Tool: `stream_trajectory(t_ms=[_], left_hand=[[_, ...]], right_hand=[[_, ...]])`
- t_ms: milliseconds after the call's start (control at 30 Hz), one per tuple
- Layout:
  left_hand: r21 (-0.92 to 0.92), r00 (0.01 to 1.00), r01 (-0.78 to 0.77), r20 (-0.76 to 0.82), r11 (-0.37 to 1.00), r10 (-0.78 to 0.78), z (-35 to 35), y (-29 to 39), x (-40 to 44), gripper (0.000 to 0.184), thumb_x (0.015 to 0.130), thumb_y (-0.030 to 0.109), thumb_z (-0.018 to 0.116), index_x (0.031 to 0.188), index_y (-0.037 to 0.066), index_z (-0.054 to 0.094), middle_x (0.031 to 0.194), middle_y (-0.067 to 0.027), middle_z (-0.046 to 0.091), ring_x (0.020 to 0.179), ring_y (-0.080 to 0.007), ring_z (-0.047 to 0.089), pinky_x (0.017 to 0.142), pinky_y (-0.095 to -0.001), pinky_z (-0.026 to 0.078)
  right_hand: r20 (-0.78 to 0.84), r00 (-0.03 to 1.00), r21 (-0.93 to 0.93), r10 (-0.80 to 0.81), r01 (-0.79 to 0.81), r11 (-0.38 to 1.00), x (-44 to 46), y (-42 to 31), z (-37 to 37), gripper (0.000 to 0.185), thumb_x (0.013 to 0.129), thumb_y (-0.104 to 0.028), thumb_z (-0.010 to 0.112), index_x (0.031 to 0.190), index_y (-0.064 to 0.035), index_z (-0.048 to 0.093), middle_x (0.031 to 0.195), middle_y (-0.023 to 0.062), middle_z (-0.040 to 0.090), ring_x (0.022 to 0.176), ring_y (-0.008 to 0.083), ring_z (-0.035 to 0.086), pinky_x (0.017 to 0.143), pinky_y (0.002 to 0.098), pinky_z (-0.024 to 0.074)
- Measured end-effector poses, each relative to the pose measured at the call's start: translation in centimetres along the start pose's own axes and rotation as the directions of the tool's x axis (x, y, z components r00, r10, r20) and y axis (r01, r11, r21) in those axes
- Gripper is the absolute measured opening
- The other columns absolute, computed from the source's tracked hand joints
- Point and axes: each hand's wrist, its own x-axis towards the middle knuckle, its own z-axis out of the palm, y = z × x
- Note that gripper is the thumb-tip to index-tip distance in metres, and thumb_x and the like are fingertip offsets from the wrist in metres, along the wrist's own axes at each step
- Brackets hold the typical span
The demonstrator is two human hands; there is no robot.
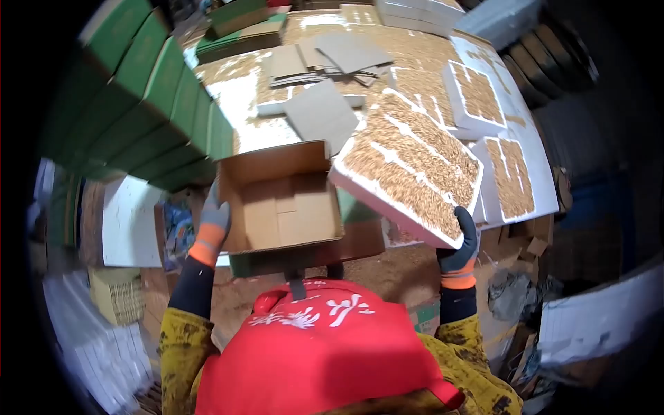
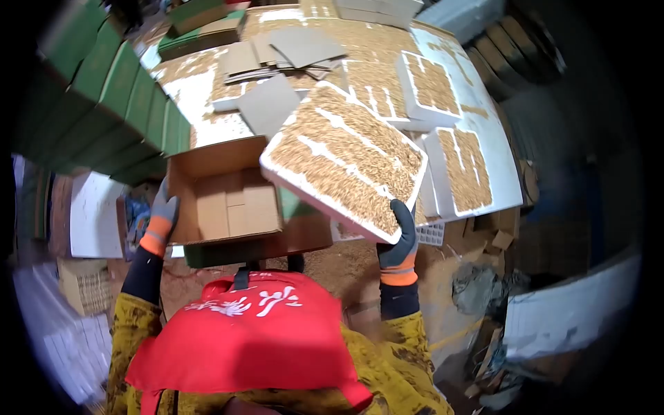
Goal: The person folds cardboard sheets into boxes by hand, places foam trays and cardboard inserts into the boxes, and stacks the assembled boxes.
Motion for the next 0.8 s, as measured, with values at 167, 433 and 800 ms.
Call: stream_trajectory(t_ms=[167,433,800], left_hand=[[0.010,0.996,0.063,-0.065,0.998,-0.062,0.0,0.6,-0.8,0.051,0.089,0.013,0.051,0.137,0.001,0.039,0.128,-0.0220,0.051,0.122,-0.0341,0.046,0.103,-0.0360,0.035],[-0.533,0.989,0.120,-0.009,0.838,-0.147,1.1,-4.3,-2.0,0.043,0.101,0.028,0.038,0.133,0.000,0.044,0.123,-0.0063,0.048,0.108,-0.0144,0.045,0.090,-0.0279,0.037],[-0.326,0.986,-0.044,-0.164,0.944,-0.011,-0.4,-0.9,-2.7,0.041,0.099,0.026,0.044,0.133,0.002,0.047,0.128,-0.0122,0.053,0.113,-0.0194,0.051,0.097,-0.0277,0.038]], right_hand=[[0.288,0.958,-0.427,-0.006,0.134,0.894,-0.6,-3.7,9.8,0.061,0.080,-0.005,0.060,0.137,0.0017,0.039,0.133,0.0165,0.048,0.117,0.0257,0.051,0.098,0.0365,0.0423],[0.361,0.870,-0.364,0.336,-0.200,0.910,0.2,2.4,19.4,0.089,0.074,-0.014,0.076,0.144,0.0008,0.024,0.122,0.0141,0.054,0.100,0.0165,0.056,0.080,0.0278,0.0489],[0.568,0.598,-0.612,0.566,0.766,-0.196,4.8,7.4,22.2,0.031,0.084,-0.037,0.060,0.085,-0.0070,0.068,0.086,0.0178,0.068,0.080,0.0320,0.066,0.071,0.0416,0.0499]])
